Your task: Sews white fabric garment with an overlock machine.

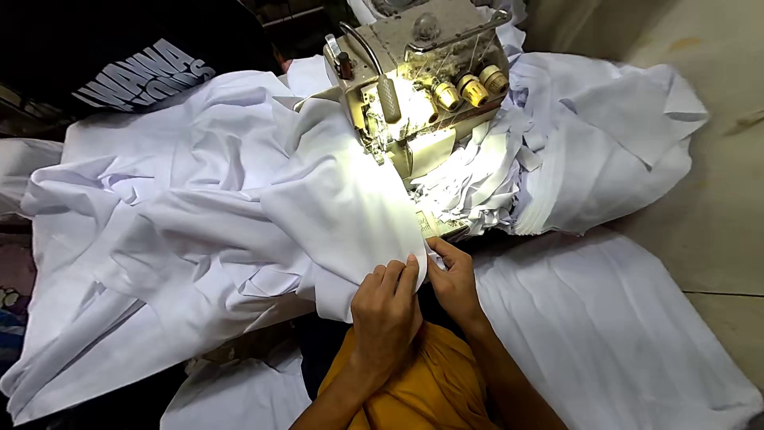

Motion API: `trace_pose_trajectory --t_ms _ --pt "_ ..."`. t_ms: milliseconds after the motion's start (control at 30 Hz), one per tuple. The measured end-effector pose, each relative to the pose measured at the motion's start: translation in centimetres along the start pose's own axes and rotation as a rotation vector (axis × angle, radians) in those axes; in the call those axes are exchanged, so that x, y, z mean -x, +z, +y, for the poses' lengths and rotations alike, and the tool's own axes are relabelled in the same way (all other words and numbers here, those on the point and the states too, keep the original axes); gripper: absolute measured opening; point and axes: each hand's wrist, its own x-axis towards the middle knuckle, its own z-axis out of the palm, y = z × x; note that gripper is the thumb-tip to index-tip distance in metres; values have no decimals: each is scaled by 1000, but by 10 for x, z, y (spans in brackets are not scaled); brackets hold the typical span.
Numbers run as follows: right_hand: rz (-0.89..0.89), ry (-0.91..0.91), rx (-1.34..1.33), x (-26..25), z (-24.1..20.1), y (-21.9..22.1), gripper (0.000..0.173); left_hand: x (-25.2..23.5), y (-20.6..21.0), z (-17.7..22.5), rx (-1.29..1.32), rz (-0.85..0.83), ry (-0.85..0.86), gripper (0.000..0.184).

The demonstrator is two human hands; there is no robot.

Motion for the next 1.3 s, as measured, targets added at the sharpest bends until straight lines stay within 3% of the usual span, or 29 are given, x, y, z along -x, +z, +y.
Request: trace_pose_trajectory --t_ms 367,533,733,1067,1300 --pt "71 56 16 -15 -5 18 15 -18 0 -2 20 -25 -94 29" --pt "101 72 26 -1 1 22 10 4 -10 2 32 -78 -111 33" --pt "115 -27 142 22 17 23 12 31 -4 -2 -11 -10 -72 26" --pt "104 -86 148 2 5 22 19 -4 6 -7 -8 87 -45 21" --pt "96 -79 174 1 7 21 23 -1 9 -19 -88 12 -176 23"
